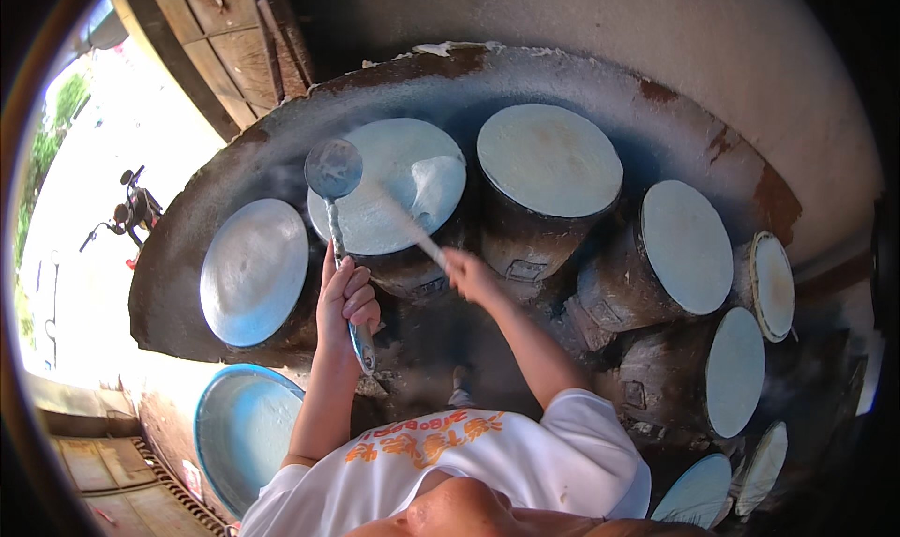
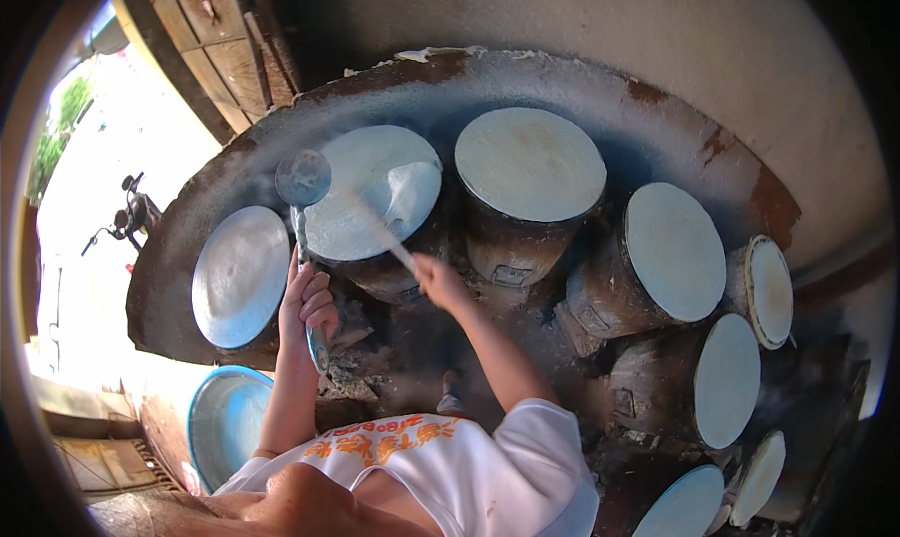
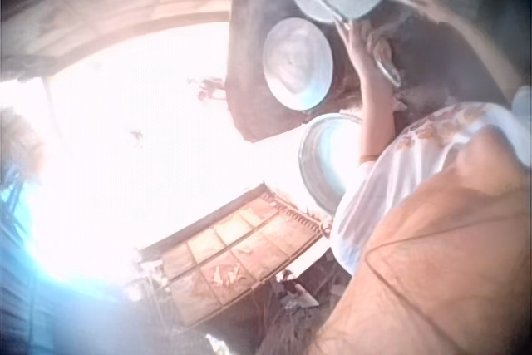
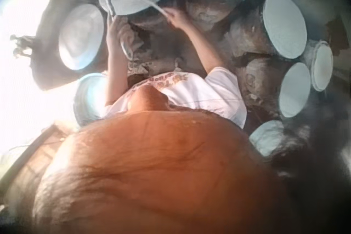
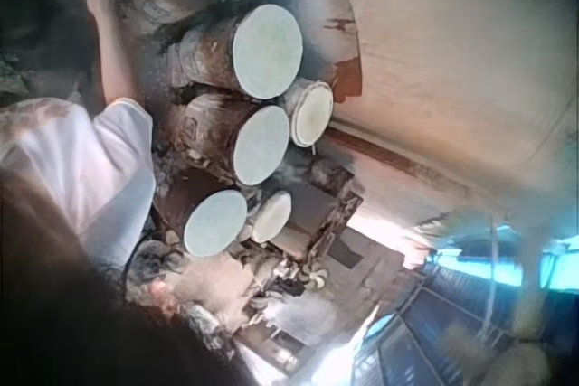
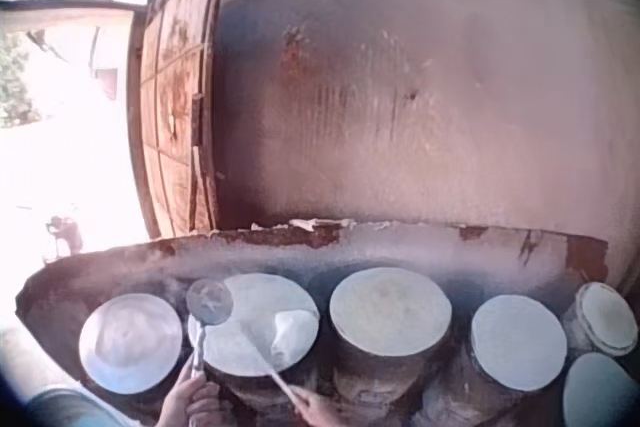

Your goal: The person prepares multiple thin pancakes or crepes on heated surfaces using a ladle to spread batter and a thin stick to flip and remove them.

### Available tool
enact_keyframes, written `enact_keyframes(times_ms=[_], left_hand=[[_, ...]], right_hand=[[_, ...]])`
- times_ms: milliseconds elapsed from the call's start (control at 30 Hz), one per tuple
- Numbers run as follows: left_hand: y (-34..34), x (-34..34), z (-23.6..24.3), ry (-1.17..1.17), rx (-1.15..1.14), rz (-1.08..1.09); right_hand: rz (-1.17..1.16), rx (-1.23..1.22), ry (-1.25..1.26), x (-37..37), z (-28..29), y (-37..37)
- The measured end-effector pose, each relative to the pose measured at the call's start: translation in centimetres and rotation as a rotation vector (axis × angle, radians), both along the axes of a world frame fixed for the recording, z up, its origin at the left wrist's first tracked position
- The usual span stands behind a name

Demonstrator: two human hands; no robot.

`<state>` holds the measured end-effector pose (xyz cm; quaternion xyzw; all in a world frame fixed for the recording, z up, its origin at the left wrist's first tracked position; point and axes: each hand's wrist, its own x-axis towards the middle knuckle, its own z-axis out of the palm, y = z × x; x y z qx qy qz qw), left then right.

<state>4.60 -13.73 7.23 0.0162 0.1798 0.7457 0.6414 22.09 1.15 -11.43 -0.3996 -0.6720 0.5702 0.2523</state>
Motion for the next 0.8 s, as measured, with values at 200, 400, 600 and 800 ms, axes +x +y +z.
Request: enact_keyframes(times_ms=[200, 400, 600, 800], left_hand=[[5.8, 4.3, -0.3, 0.132, -0.092, -0.035], [7.5, 2.2, -0.7, -0.132, 0.016, -0.157], [12.2, 1.9, -1.2, -0.212, -0.145, -0.14], [13.3, 0.0, -0.6, -0.591, -0.159, -0.325]], right_hand=[[-0.115, -0.252, 0.018, 8.2, 2.1, 4.5], [-0.245, 0.752, -0.296, 3.9, 1.5, 7.0], [-0.183, 0.596, -0.571, 4.1, 3.1, 6.2], [-0.128, 0.654, -0.424, 9.2, 0.7, 10.3]])
